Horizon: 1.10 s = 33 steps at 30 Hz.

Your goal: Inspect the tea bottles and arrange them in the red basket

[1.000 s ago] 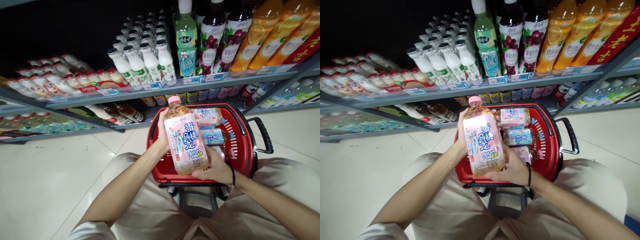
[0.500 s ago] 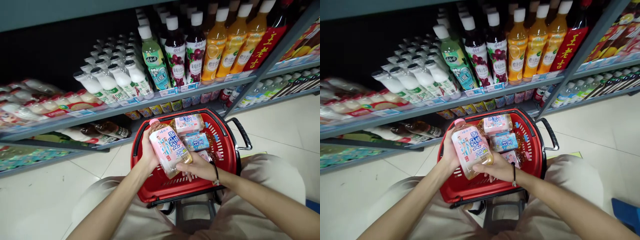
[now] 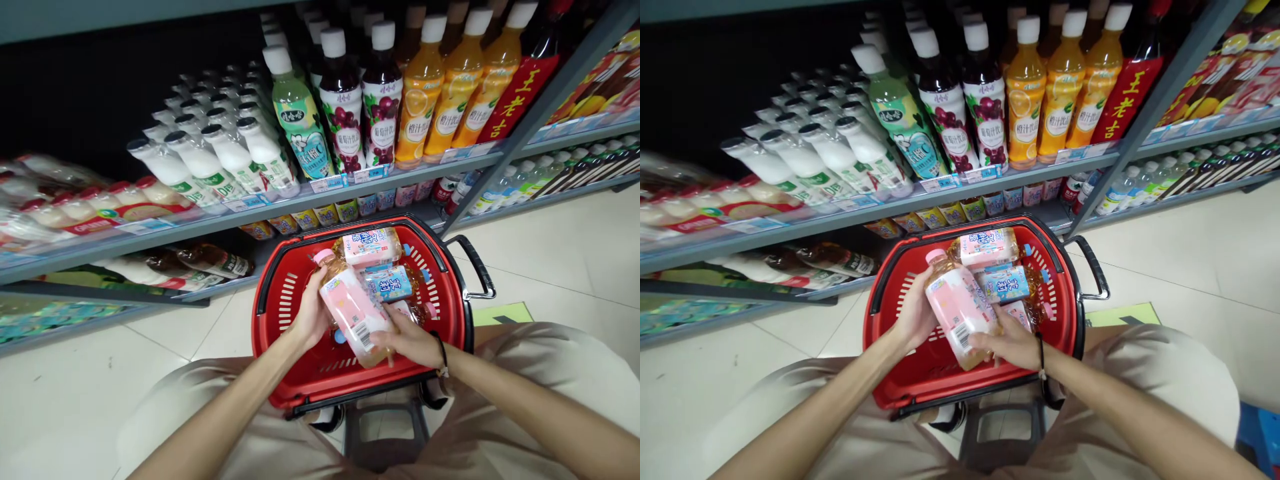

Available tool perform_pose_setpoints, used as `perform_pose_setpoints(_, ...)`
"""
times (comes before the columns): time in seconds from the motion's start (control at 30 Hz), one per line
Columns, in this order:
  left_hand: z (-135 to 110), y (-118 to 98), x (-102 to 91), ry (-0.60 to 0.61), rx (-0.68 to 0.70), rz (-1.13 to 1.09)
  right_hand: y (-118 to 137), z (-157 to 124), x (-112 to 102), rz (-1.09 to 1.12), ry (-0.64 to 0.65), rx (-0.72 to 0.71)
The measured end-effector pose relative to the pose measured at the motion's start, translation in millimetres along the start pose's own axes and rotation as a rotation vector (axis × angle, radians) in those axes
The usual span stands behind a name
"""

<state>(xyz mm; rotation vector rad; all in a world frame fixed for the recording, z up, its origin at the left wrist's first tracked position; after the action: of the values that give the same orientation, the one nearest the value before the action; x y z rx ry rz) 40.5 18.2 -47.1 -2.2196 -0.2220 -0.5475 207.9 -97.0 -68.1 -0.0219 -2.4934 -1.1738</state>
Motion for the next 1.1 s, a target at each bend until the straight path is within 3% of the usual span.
perform_pose_setpoints(0.17,2.3,-0.6,-10.0,0.152,-0.013,0.166,9.2,-15.3,-10.9,0.108,0.190,-0.029)
perform_pose_setpoints(0.4,6.9,1.8,-20.9,0.139,-0.049,0.260,5.5,-32.6,-10.2,0.173,0.434,0.134)
perform_pose_setpoints(0.47,9.5,2.7,-21.6,0.148,-0.061,0.296,8.1,-31.4,-9.9,0.174,0.377,0.164)
perform_pose_setpoints(0.63,13.1,3.0,-24.9,0.057,-0.082,0.467,16.0,-16.9,-16.6,0.038,-0.078,0.136)
perform_pose_setpoints(0.8,11.9,6.6,-28.5,0.008,-0.109,0.480,13.5,0.3,-29.7,-0.249,-0.263,-0.030)
perform_pose_setpoints(0.93,9.5,9.3,-30.6,0.058,-0.026,0.370,1.0,7.6,-30.6,-0.393,-0.273,0.002)
perform_pose_setpoints(1.1,1.6,2.9,-34.3,0.168,-0.034,0.358,-5.0,3.9,-10.3,-0.223,-0.151,0.065)
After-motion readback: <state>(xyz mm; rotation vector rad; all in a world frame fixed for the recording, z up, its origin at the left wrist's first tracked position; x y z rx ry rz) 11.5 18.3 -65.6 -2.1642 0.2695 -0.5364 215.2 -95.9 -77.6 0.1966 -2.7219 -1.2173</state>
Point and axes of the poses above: each hand's wrist, its own z-axis towards the middle knuckle, its own x-axis out of the palm, y = z × x, the point moved 2 cm from there along z, towards the middle knuckle, and after that the axes turned 5 degrees about x, right-handed, at the moved point
